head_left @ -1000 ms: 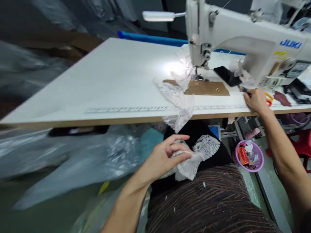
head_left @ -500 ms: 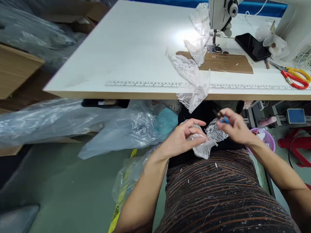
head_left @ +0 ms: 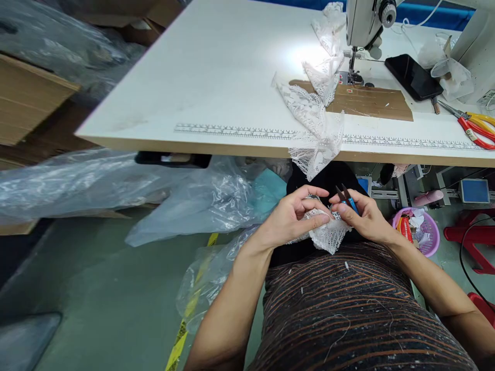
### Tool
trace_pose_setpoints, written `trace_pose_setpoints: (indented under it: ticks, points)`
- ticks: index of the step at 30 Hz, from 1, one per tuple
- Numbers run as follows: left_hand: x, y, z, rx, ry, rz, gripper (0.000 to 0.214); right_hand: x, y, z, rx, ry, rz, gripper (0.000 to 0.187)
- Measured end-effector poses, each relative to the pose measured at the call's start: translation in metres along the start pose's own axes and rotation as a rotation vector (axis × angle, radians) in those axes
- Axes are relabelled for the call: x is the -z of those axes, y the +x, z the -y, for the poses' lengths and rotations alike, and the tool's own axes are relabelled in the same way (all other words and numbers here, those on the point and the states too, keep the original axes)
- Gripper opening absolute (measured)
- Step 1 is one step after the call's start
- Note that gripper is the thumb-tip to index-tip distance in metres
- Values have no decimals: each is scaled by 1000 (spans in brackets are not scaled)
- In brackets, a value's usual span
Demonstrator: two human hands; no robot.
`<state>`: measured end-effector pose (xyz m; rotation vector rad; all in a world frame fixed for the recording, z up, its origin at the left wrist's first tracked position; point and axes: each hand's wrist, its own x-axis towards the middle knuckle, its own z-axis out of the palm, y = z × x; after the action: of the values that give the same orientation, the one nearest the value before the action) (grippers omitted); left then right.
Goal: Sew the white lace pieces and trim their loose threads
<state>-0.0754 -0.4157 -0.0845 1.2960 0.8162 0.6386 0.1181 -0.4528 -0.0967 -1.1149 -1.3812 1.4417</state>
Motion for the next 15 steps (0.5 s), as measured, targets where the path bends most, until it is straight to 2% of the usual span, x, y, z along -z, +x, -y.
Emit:
trace_pose_setpoints:
  ticks: [6, 11, 15]
  points:
    - [0, 0, -1, -9, 26, -11, 47, 0, -12, -1, -25, -282, -57, 67]
    - [1, 1, 1, 5, 29, -21, 48, -3, -13, 5, 112, -527, -23, 58]
    - [1, 2, 2, -1, 39, -29, 47, -4, -11, 5, 102, -597, -17, 50]
